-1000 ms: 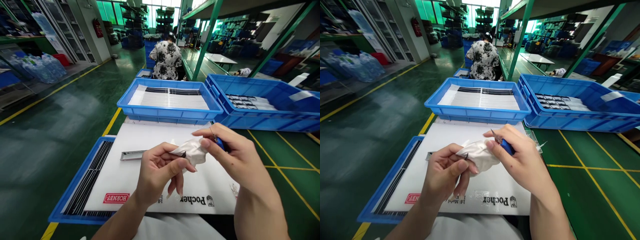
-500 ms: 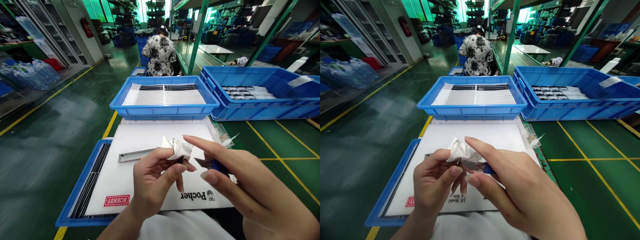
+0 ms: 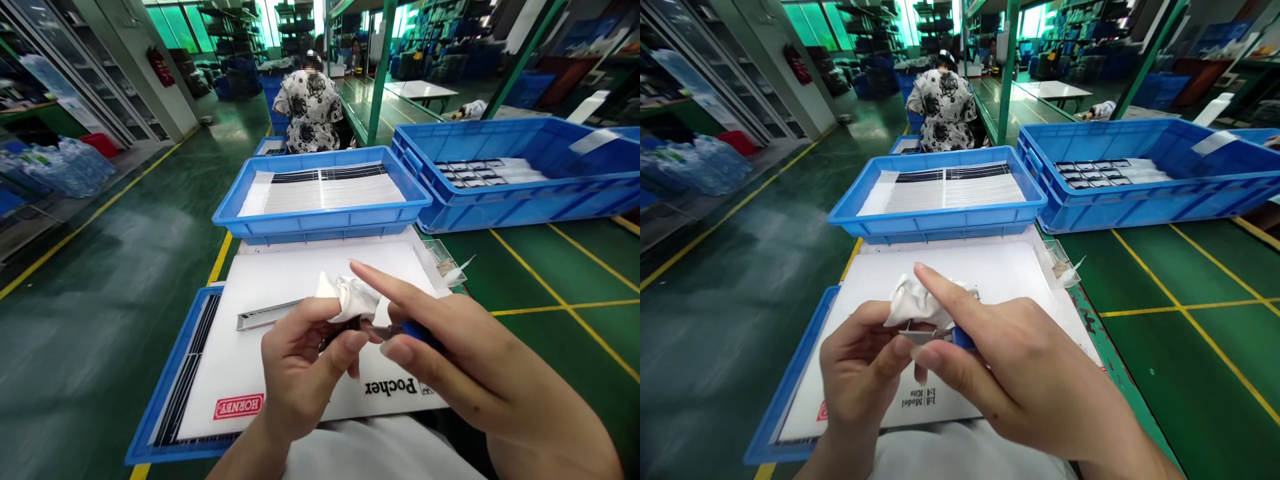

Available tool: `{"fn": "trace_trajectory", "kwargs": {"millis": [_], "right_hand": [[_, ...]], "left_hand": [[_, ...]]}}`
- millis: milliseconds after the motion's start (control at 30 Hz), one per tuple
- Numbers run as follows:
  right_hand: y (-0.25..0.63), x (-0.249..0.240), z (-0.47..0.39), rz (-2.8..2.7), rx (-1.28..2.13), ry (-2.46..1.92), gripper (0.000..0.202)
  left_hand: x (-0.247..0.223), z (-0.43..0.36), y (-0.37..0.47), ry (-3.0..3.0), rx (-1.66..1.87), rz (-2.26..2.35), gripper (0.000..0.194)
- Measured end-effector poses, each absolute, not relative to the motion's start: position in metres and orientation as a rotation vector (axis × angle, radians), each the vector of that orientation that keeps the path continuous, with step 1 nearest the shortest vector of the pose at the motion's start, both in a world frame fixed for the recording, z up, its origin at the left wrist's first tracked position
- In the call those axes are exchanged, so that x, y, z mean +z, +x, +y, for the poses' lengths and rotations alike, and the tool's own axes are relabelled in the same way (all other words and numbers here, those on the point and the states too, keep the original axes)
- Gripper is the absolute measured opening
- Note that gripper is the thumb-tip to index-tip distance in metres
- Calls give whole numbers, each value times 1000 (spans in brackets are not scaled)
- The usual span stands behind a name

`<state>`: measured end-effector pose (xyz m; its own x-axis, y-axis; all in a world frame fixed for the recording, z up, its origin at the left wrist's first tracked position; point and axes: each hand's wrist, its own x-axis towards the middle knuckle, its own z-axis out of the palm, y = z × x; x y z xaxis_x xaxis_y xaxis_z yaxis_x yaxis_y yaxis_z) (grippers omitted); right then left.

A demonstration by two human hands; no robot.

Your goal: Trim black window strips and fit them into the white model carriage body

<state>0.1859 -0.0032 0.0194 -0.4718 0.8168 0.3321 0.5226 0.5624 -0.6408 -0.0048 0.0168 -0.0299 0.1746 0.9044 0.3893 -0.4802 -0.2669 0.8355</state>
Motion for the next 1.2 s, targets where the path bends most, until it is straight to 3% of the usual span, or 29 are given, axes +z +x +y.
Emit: {"fn": "trace_trajectory", "kwargs": {"millis": [1200], "right_hand": [[183,12,5,-2199,811,-980,47]], "left_hand": [[-38,20,-17,1408,1517,630,17]]}}
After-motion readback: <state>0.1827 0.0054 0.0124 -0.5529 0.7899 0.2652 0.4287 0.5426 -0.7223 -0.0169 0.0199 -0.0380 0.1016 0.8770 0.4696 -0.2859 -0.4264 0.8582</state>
